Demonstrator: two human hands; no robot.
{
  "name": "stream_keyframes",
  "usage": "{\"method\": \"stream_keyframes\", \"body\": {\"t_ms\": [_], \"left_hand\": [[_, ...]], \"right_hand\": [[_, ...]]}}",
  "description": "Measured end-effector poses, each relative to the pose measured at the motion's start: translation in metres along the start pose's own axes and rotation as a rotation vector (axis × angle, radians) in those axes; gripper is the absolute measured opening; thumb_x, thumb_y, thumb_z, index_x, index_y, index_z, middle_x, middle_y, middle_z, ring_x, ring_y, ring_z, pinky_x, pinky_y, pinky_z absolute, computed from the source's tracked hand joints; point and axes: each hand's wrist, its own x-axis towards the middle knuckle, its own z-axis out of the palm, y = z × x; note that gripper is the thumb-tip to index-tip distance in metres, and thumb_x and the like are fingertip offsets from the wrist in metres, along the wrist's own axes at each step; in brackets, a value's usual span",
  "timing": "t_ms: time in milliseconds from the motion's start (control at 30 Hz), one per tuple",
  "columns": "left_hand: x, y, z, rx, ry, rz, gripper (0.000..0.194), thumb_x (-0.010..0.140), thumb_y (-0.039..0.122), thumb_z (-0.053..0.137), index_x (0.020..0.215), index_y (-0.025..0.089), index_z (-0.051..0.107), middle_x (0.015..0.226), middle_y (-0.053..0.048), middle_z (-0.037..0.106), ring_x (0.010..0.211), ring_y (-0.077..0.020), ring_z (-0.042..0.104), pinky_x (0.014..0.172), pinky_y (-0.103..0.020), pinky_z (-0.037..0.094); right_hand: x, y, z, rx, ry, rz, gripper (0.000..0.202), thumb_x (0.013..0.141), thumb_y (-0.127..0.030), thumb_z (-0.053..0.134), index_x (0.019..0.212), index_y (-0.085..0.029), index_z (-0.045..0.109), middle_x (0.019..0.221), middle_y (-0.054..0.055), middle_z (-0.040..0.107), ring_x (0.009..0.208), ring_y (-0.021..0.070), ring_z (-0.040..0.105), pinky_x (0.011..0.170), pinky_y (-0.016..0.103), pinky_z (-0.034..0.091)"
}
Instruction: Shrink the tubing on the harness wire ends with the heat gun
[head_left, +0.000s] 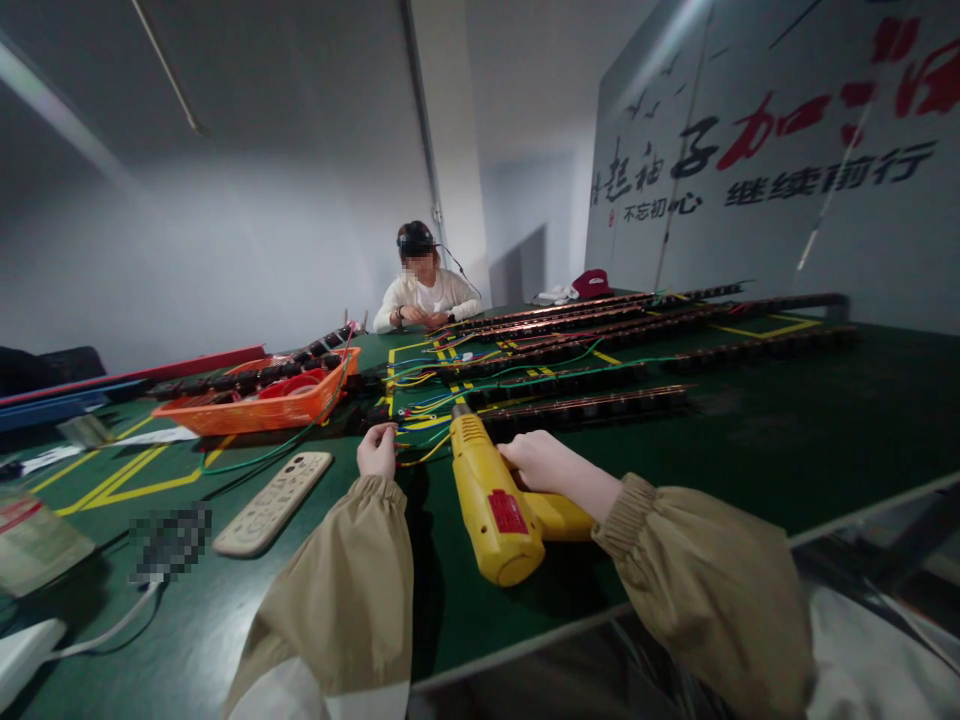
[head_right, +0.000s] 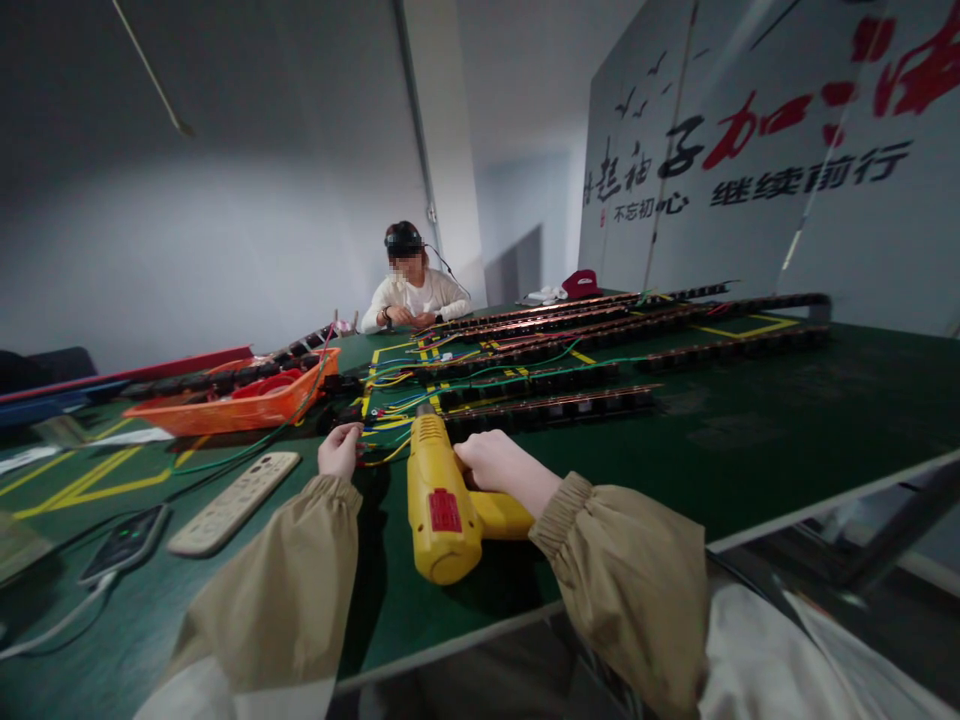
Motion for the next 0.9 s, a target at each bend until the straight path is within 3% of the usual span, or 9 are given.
{"method": "stream_keyframes", "body": {"t_ms": [267,633,900], "left_hand": [[0.000,0.000,0.002,-0.067,0.018,-0.017,0.026,0.071,0.026,0.056,0.091,0.013,0.066,0.080,-0.006,0.068,0.056,-0.0116,0.060,0.049,-0.020,0.045],[0.003,-0.002,0.001,-0.056,0.020,-0.028,0.021,0.070,0.026,0.058,0.083,0.012,0.066,0.065,-0.003,0.064,0.053,-0.0117,0.058,0.047,-0.020,0.043],[0.005,-0.006,0.002,0.002,0.016,-0.015,0.024,0.072,0.028,0.056,0.087,0.013,0.066,0.073,-0.004,0.066,0.053,-0.0120,0.058,0.047,-0.021,0.042]], "right_hand": [[0.002,0.000,0.001,0.004,-0.007,-0.006,0.029,0.089,-0.036,0.054,0.109,-0.015,0.056,0.102,0.006,0.059,0.088,0.0167,0.059,0.078,0.037,0.049],[0.004,-0.004,-0.001,0.019,-0.031,-0.030,0.028,0.089,-0.036,0.054,0.107,-0.015,0.057,0.103,0.006,0.059,0.090,0.0170,0.059,0.079,0.038,0.049],[0.016,-0.018,0.003,0.044,-0.025,-0.094,0.027,0.089,-0.036,0.054,0.106,-0.015,0.057,0.104,0.005,0.059,0.090,0.0170,0.058,0.079,0.038,0.049]]}}
